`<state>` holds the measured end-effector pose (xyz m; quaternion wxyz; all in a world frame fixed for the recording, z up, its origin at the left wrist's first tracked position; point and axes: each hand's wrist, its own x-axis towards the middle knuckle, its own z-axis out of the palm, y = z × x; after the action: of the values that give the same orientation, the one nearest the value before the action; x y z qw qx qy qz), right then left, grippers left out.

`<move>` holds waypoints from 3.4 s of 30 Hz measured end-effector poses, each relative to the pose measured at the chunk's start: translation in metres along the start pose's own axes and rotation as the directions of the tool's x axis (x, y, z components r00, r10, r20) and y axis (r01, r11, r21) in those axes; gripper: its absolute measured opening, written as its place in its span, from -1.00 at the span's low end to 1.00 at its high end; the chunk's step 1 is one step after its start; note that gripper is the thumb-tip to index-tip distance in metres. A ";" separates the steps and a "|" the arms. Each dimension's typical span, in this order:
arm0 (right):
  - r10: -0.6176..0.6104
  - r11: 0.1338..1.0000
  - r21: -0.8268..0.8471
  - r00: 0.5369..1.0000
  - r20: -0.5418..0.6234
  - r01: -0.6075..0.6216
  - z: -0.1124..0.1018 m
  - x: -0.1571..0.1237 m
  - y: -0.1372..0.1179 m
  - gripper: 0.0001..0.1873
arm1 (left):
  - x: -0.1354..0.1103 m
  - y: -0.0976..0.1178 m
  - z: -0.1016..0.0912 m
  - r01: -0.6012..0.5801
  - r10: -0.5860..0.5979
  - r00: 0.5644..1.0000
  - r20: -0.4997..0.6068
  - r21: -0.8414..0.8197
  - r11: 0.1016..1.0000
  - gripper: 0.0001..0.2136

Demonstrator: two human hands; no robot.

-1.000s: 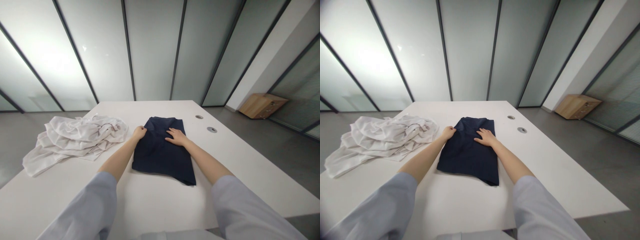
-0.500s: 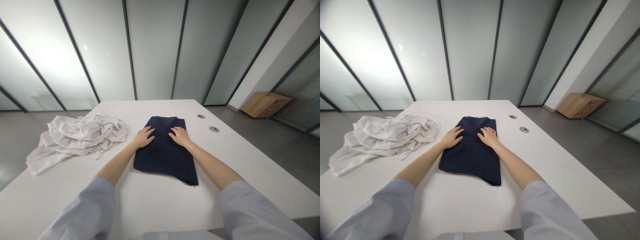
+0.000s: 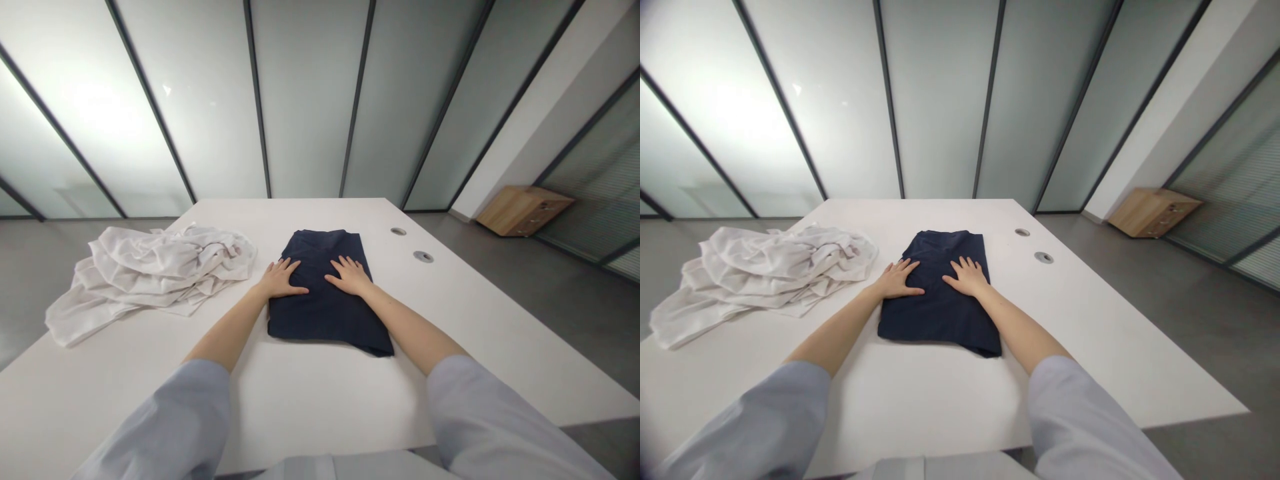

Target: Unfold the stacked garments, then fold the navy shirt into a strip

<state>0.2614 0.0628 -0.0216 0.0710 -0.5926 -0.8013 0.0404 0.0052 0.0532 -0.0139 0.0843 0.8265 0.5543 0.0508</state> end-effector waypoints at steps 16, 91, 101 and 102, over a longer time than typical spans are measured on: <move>0.338 0.939 0.158 0.901 -0.273 -0.304 -0.004 -0.004 0.033 -0.60 | -0.008 -0.041 -0.011 0.126 -0.163 0.961 -0.222 -0.170 0.977 -0.24; 0.089 0.758 0.614 0.898 -0.430 0.219 -0.097 0.012 0.033 -0.96 | -0.014 -0.032 -0.151 -0.031 0.049 0.998 0.050 -0.325 0.945 -0.62; 0.108 0.911 0.352 0.699 -0.707 0.215 -0.132 0.065 0.041 -0.77 | 0.033 -0.012 -0.173 0.126 -0.110 0.841 -0.530 -0.007 0.992 -0.63; 0.087 0.923 0.319 0.692 -0.717 0.215 -0.129 0.062 0.041 -0.77 | 0.032 -0.012 -0.167 0.121 -0.094 0.829 -0.552 0.012 0.993 -0.63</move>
<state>0.3035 0.1319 0.1039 0.4929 -0.5066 -0.7060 -0.0435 -0.0231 0.1013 0.1477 -0.0949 0.7462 0.6018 0.2684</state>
